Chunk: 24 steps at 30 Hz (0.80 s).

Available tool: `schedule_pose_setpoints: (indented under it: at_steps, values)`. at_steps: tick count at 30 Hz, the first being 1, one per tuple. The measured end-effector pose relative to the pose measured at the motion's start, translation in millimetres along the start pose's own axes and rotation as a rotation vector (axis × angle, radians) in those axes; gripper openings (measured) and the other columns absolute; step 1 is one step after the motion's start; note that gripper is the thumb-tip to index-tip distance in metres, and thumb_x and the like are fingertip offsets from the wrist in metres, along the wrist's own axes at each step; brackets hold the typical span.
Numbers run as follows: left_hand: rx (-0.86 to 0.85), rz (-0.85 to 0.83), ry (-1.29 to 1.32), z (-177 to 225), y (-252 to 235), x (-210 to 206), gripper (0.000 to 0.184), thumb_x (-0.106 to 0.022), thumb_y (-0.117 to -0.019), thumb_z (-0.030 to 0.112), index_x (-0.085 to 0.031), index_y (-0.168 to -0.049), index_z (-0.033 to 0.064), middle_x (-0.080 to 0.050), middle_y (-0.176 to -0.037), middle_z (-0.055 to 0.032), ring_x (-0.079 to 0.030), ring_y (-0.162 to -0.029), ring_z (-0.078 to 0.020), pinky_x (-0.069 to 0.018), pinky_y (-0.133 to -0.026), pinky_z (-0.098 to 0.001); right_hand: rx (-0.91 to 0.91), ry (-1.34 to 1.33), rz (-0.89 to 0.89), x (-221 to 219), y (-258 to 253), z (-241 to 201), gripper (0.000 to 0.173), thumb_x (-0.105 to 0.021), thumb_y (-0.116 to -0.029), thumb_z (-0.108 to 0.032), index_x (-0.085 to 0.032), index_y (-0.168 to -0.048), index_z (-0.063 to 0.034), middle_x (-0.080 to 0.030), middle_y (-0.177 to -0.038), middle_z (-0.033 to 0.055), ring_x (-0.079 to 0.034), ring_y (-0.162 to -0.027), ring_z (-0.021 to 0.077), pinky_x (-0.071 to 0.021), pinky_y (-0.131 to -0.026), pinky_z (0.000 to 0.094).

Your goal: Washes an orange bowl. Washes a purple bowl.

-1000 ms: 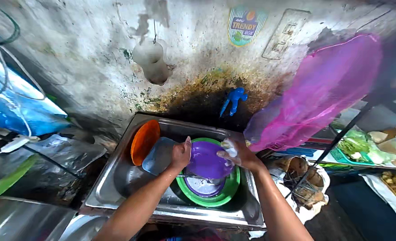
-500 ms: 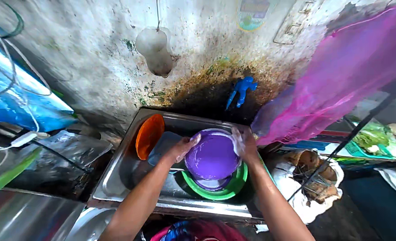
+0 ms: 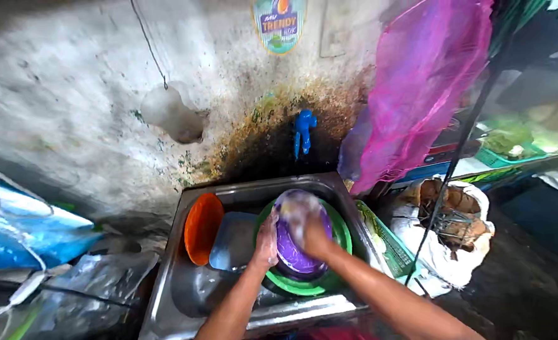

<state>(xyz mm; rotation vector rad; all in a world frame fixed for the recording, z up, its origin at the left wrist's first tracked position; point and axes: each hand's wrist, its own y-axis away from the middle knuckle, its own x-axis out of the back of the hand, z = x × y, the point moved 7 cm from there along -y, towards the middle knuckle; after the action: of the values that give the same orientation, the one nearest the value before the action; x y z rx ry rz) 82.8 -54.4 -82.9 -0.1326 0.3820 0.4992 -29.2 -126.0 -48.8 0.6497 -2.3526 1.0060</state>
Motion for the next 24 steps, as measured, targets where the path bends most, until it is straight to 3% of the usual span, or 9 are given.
schedule_pose_setpoints:
  at_steps: [2,6,8,11,13,15,18,20,24]
  values:
    - [0.021,-0.002,0.114,0,-5,0,0.047,-0.026,-0.1123,0.030,-0.038,-0.151,0.0056,-0.063,-0.131,-0.0086,-0.064,-0.115,-0.0143,-0.0558,-0.098,-0.0374,0.131,-0.045,-0.061,-7,10,-20,0.037,-0.063,-0.0964,-0.025,-0.069,-0.130,-0.0105,-0.066,-0.131,0.0143,-0.057,-0.130,0.0322,-0.0445,-0.111,0.0542]
    - [0.053,-0.035,0.206,-6,-9,-2,0.049,-0.031,-0.1121,0.028,-0.035,-0.155,0.0047,-0.056,-0.143,-0.0147,-0.058,-0.128,-0.0233,-0.0496,-0.108,-0.0463,-0.067,-0.065,0.124,-1,-17,26,0.039,-0.052,-0.0997,-0.026,-0.068,-0.130,-0.0078,-0.062,-0.132,0.0202,-0.053,-0.131,0.0367,-0.0406,-0.114,0.0557]
    - [0.075,-0.003,0.268,-4,-8,-4,0.045,-0.028,-0.1127,0.029,-0.040,-0.150,0.0081,-0.064,-0.130,-0.0107,-0.065,-0.116,-0.0196,-0.0556,-0.098,-0.0426,0.005,-0.108,0.064,-11,-2,0,0.036,-0.055,-0.1003,-0.021,-0.068,-0.131,-0.0088,-0.062,-0.137,0.0182,-0.055,-0.132,0.0328,-0.0445,-0.112,0.0542]
    - [0.132,0.091,0.341,0,-5,3,0.045,-0.023,-0.1126,0.037,-0.056,-0.131,0.0118,-0.073,-0.105,-0.0065,-0.072,-0.094,-0.0163,-0.0619,-0.080,-0.0386,0.196,-0.020,-0.080,-20,10,-35,0.033,-0.054,-0.1033,-0.028,-0.068,-0.133,-0.0256,-0.057,-0.148,0.0060,-0.050,-0.140,0.0253,-0.0439,-0.113,0.0546]
    - [0.141,-0.008,0.431,-6,-3,-1,0.044,-0.025,-0.1126,0.033,-0.049,-0.141,0.0095,-0.067,-0.123,-0.0110,-0.065,-0.113,-0.0223,-0.0556,-0.097,-0.0465,0.039,0.038,-0.003,-10,-15,-5,0.037,-0.051,-0.1044,-0.033,-0.068,-0.136,-0.0233,-0.053,-0.153,0.0097,-0.046,-0.144,0.0307,-0.0377,-0.116,0.0586]
    - [0.134,-0.041,0.459,-10,-2,-6,0.042,-0.027,-0.1125,0.030,-0.046,-0.143,0.0089,-0.065,-0.127,-0.0116,-0.063,-0.118,-0.0227,-0.0539,-0.101,-0.0469,-0.108,0.087,0.075,-1,-35,25,0.043,-0.044,-0.1062,-0.037,-0.065,-0.140,-0.0193,-0.053,-0.152,0.0109,-0.044,-0.146,0.0320,-0.0337,-0.121,0.0564]
    - [0.199,0.086,0.433,-12,1,-1,0.043,-0.023,-0.1125,0.034,-0.057,-0.127,0.0114,-0.072,-0.104,-0.0071,-0.070,-0.096,-0.0191,-0.0602,-0.083,-0.0414,0.051,0.082,-0.039,-16,-4,-15,0.037,-0.051,-0.1043,-0.030,-0.068,-0.134,-0.0167,-0.062,-0.143,0.0067,-0.051,-0.140,0.0273,-0.0409,-0.116,0.0541]
    - [0.232,0.126,0.371,-12,5,-3,0.045,-0.019,-0.1124,0.033,-0.058,-0.119,0.0115,-0.072,-0.097,-0.0055,-0.071,-0.089,-0.0173,-0.0606,-0.077,-0.0391,0.175,0.074,-0.082,-18,0,-31,0.039,-0.050,-0.1057,-0.030,-0.064,-0.141,-0.0199,-0.055,-0.153,0.0022,-0.041,-0.149,0.0250,-0.0290,-0.124,0.0573]
    - [0.128,-0.052,0.346,-15,1,-7,0.040,-0.033,-0.1117,0.023,-0.046,-0.144,0.0039,-0.064,-0.130,-0.0138,-0.064,-0.119,-0.0236,-0.0534,-0.103,-0.0475,-0.029,0.112,0.165,6,-42,25,0.041,-0.044,-0.1067,-0.035,-0.070,-0.132,-0.0143,-0.063,-0.143,0.0067,-0.047,-0.144,0.0289,-0.0287,-0.124,0.0574]
